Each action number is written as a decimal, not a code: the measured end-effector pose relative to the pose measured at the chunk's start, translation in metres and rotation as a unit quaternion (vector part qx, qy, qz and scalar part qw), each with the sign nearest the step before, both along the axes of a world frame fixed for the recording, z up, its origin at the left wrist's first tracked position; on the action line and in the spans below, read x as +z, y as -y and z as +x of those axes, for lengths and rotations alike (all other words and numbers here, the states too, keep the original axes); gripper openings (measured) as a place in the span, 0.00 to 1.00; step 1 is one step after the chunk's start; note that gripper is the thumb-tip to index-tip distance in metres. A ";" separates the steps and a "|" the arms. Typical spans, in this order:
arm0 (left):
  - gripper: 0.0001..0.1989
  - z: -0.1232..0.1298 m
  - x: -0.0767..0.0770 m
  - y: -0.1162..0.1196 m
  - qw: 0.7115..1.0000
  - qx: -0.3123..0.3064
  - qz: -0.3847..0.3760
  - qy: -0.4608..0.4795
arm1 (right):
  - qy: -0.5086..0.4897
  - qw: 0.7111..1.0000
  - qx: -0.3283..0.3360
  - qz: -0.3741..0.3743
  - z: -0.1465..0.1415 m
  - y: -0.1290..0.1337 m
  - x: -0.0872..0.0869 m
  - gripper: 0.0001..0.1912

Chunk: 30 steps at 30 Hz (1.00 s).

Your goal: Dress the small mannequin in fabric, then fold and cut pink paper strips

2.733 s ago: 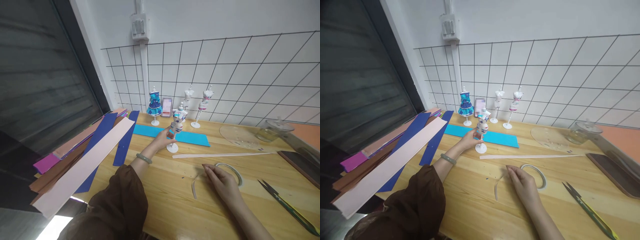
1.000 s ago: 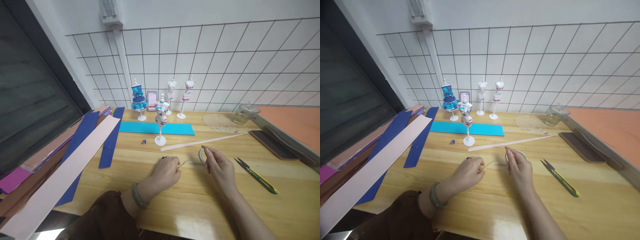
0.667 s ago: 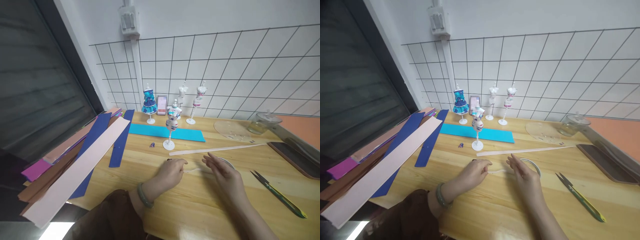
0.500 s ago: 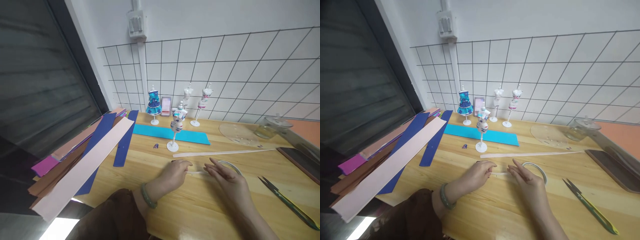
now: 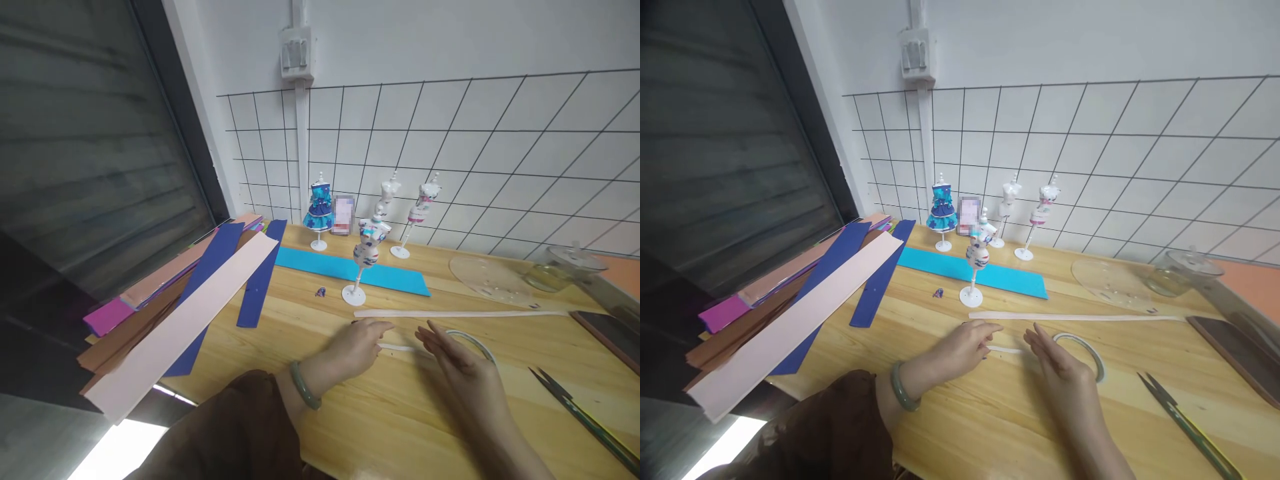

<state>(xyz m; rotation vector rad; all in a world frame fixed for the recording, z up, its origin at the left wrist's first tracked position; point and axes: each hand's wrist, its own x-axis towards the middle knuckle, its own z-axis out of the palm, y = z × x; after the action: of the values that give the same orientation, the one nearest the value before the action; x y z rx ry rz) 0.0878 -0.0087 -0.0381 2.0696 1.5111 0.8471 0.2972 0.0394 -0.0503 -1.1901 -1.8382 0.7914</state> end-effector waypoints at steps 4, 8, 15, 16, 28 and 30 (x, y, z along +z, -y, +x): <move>0.25 -0.001 0.000 0.001 1.000 -0.014 0.008 -0.001 | -0.011 0.998 -0.040 -0.049 -0.004 0.008 0.009 0.30; 0.25 -0.001 0.002 0.001 1.000 -0.014 0.003 -0.001 | 0.014 0.998 -0.026 -0.050 -0.001 0.010 0.012 0.27; 0.27 -0.001 0.000 0.001 1.000 -0.017 -0.004 0.006 | 0.032 0.999 0.007 0.039 0.000 0.003 0.004 0.25; 0.27 -0.001 -0.001 0.001 1.000 -0.015 -0.004 0.007 | 0.028 0.999 0.007 0.035 -0.001 0.004 0.004 0.26; 0.26 -0.003 -0.004 -0.002 1.000 0.000 -0.008 0.015 | 0.035 0.999 -0.031 0.000 0.003 0.002 0.003 0.21; 0.27 -0.004 -0.004 -0.002 1.000 -0.005 -0.004 0.022 | 0.006 1.000 -0.020 0.003 0.002 0.001 -0.001 0.23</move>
<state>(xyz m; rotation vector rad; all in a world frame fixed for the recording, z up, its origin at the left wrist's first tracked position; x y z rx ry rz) 0.0842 -0.0069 -0.0418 2.0380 1.4787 0.8747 0.2994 0.0384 -0.0508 -1.2273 -1.8189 0.7573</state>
